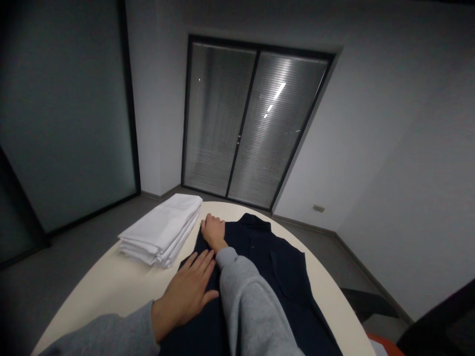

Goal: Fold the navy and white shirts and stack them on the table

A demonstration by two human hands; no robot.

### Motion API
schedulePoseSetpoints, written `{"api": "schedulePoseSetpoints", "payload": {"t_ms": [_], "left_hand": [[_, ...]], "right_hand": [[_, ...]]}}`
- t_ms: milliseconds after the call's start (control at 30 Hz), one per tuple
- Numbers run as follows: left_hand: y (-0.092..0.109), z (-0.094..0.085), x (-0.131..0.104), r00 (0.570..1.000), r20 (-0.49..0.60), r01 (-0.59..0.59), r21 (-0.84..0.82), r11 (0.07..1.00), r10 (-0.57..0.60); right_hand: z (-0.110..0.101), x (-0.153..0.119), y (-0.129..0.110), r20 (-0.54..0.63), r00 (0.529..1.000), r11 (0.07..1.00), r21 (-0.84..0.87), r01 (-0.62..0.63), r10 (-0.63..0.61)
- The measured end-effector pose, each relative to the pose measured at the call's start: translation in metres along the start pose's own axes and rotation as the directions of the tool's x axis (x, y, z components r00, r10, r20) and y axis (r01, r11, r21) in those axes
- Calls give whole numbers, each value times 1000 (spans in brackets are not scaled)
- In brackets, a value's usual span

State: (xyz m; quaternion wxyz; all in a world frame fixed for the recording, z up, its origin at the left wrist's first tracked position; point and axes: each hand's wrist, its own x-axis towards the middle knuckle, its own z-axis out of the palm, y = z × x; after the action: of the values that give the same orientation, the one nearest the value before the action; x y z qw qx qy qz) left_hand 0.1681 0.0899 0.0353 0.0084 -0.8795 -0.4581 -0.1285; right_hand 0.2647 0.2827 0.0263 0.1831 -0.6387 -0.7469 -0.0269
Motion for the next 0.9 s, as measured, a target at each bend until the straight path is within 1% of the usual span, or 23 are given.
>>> {"api": "schedulePoseSetpoints", "payload": {"t_ms": [67,100,233,300,367,467,533,600,667,733,767,800,833,867,900], "left_hand": [[-5,5,1,999,10,-45,-66,997,45],[-7,5,1,999,27,-41,-85,996,44],[-9,0,1,992,116,62,-79,995,-53],[-7,-3,2,988,131,91,-61,994,-82],[-6,-5,2,989,118,99,-54,994,-92],[-4,-7,2,989,103,108,-48,993,-103],[-1,-10,3,987,108,126,-30,992,-122],[2,-13,2,984,113,140,-15,990,-138],[6,-15,0,988,121,103,-29,994,-99],[10,-15,-4,990,139,13,-76,997,-2],[11,-13,-7,987,152,-31,-105,994,47],[13,-12,-10,982,167,-64,-134,989,86],[14,-10,-12,977,181,-82,-161,984,111],[15,-8,-15,974,190,-88,-184,979,124],[15,-7,-17,972,195,-89,-201,975,129]], "right_hand": [[1,2,2,1,1000,1000,-18,-2,2],[1,3,4,5,1000,1000,-24,4,-4],[-1,5,6,8,999,998,-30,51,-51],[-6,5,6,-18,996,996,-26,87,-87],[-17,4,7,-54,987,989,-20,147,-148],[-42,0,18,-97,961,966,-11,259,-259],[-62,-8,30,-110,944,950,-2,313,-311],[-79,-24,41,-102,927,932,12,363,-360],[-89,-48,47,-61,894,894,33,447,-444],[-90,-73,49,39,827,826,96,556,-561],[-87,-84,49,105,789,794,148,589,-605],[-83,-94,48,171,757,775,205,598,-630],[-78,-101,47,230,737,770,257,584,-636],[-73,-106,47,274,730,777,295,556,-626],[-69,-109,47,302,732,789,316,527,-610]]}}
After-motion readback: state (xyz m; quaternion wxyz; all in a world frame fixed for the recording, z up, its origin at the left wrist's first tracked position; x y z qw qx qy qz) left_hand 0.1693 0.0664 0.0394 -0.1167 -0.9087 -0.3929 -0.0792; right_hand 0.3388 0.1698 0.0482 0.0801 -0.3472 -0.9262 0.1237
